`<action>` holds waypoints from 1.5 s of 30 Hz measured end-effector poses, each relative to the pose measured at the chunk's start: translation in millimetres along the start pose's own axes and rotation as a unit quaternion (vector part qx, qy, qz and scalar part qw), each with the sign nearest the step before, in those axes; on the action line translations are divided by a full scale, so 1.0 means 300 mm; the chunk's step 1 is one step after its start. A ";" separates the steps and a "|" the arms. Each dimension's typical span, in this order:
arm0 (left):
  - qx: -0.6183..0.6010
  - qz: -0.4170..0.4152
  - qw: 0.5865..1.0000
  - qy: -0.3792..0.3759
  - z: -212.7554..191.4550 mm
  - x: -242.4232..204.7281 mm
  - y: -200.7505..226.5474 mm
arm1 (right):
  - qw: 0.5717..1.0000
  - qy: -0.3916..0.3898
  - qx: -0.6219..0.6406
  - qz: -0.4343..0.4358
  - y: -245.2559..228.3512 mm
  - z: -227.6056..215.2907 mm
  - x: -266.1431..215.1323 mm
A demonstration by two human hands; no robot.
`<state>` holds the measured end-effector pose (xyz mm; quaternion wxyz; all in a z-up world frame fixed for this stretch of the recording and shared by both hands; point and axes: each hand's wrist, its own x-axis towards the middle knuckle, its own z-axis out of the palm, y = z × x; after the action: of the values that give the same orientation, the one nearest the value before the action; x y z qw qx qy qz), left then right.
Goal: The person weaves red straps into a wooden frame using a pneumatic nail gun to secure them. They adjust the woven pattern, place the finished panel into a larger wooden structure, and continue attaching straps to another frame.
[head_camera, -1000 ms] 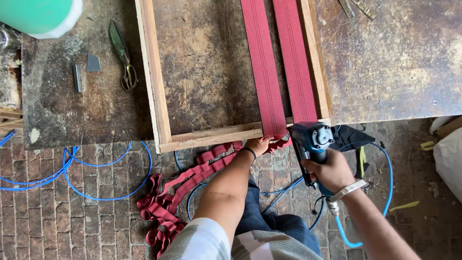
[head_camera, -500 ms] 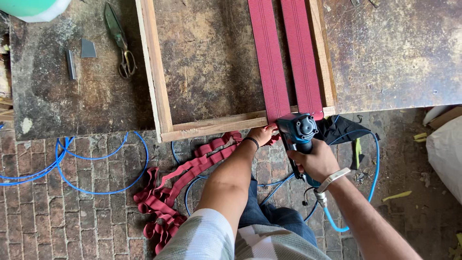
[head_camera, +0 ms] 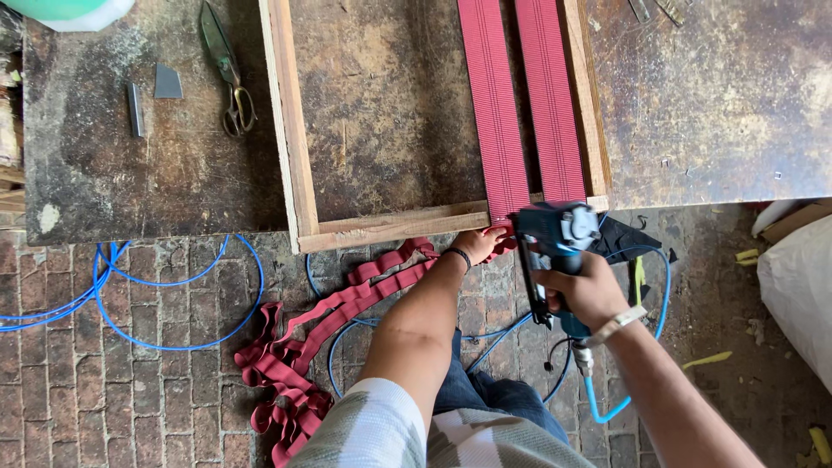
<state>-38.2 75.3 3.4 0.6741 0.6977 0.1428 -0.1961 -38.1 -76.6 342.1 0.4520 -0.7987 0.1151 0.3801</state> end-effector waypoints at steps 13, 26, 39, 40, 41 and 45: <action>0.108 -0.099 0.989 -0.029 -0.005 -0.038 0.069 | 0.998 0.037 -0.049 0.031 0.007 -0.047 0.014; 0.121 -0.195 0.972 -0.059 0.011 -0.015 0.048 | 0.998 -0.005 -0.047 0.039 -0.039 -0.023 0.019; -0.230 -0.024 0.971 0.066 0.023 -0.297 0.274 | 0.984 0.044 -0.029 -0.171 0.016 -0.333 0.118; -0.236 0.012 0.969 0.071 0.018 -0.334 0.303 | 0.979 0.045 -0.064 -0.190 -0.005 -0.358 0.150; -0.242 0.049 0.966 0.076 0.013 -0.356 0.333 | 0.972 0.047 -0.098 -0.210 -0.031 -0.383 0.185; -0.332 -0.105 0.923 0.165 -0.013 -0.342 0.426 | 0.946 0.070 -0.229 -0.218 -0.141 -0.463 0.333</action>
<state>-69.0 79.5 164.2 0.8094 0.4374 0.3817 -0.0891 122.6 -149.3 339.7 0.3195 -0.9110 -0.1205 0.2311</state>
